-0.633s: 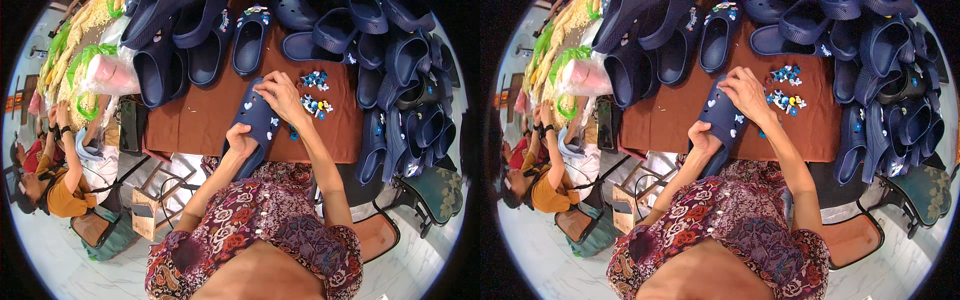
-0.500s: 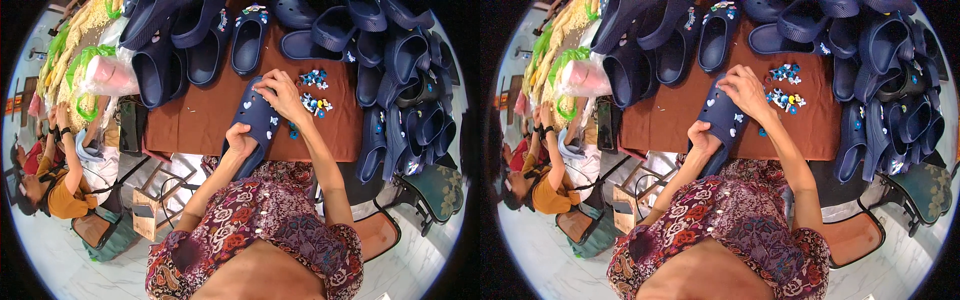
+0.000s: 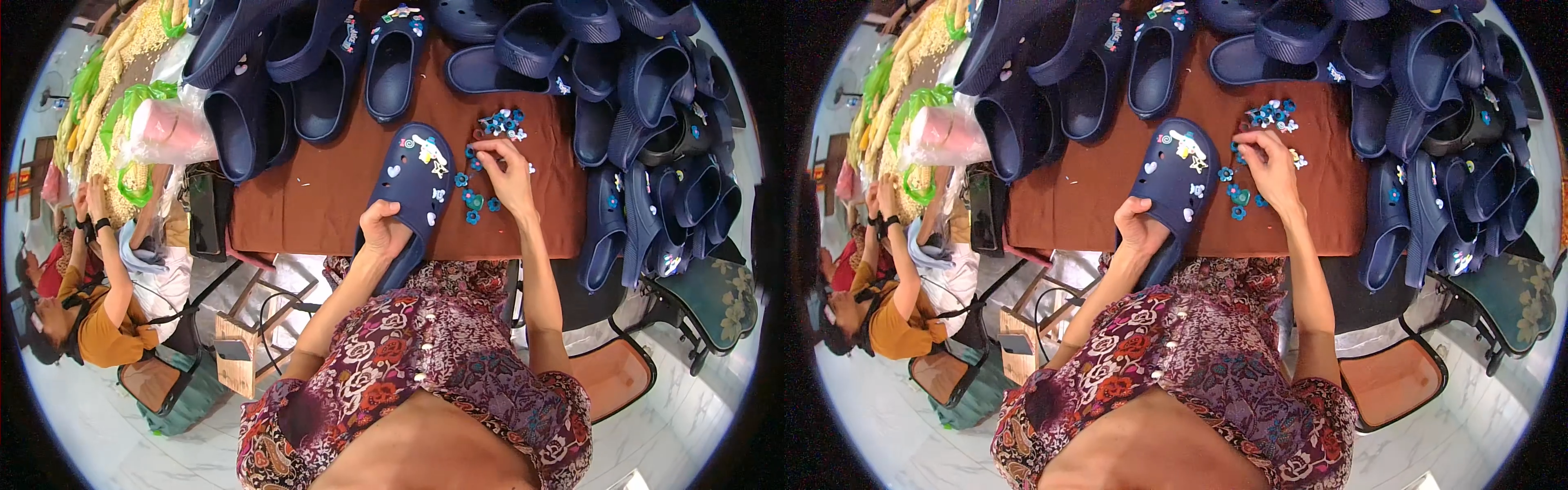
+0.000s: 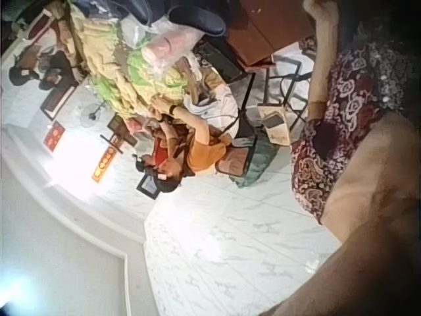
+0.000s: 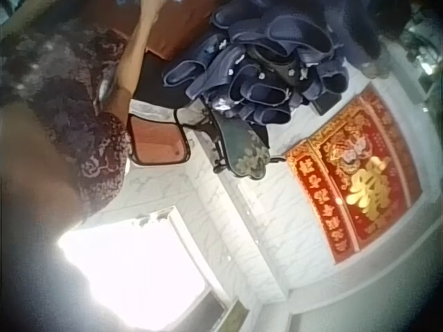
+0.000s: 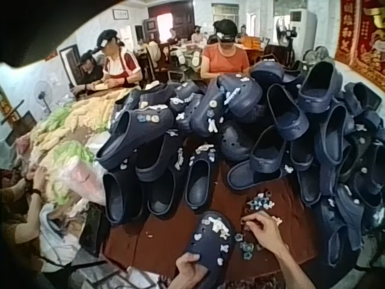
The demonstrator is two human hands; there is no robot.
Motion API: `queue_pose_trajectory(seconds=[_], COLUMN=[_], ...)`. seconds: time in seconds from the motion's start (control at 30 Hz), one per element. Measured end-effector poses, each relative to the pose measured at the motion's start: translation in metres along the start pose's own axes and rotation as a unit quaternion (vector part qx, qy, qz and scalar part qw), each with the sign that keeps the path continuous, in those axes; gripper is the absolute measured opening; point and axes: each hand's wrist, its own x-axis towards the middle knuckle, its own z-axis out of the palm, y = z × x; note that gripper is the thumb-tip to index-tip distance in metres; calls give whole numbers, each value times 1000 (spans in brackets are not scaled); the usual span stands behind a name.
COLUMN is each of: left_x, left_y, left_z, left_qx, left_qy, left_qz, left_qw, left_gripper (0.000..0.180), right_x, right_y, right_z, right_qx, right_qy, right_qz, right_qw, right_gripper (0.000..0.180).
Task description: Attaching decorative charms and accessories to blue clog-style shoes at a work table.
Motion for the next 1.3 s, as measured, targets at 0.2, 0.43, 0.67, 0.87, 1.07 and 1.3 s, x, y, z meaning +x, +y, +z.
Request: queue_pose_trajectory(seconds=[0.2,0.43,0.67,0.87,1.07,1.3], left_x=[-3,-6,-20,-24,-34,-45], left_y=[1,2,6,4,2,-9], left_z=[3,-1,3,4,13,31], left_qx=[13,-9,-61,-77,-57,29], left_qy=[26,23,64,102,104,68], left_qz=[3,-11,-9,-10,-13,-14], left_qw=[1000,1000,996,992,993,997], left_gripper=[66,57,56,49,41,43], right_x=[-20,-30,-32,-30,-30,-35], right_y=[1,-7,-11,-11,-28,-79], right_z=[-7,10,15,21,13,24], right_qx=[-76,-106,-131,-166,-63,176], right_qy=[-41,-105,-109,-63,-25,-110], right_qz=[28,3,-4,-4,74,46], right_qw=[996,989,985,984,995,977], right_gripper=[14,18,23,16,12,15])
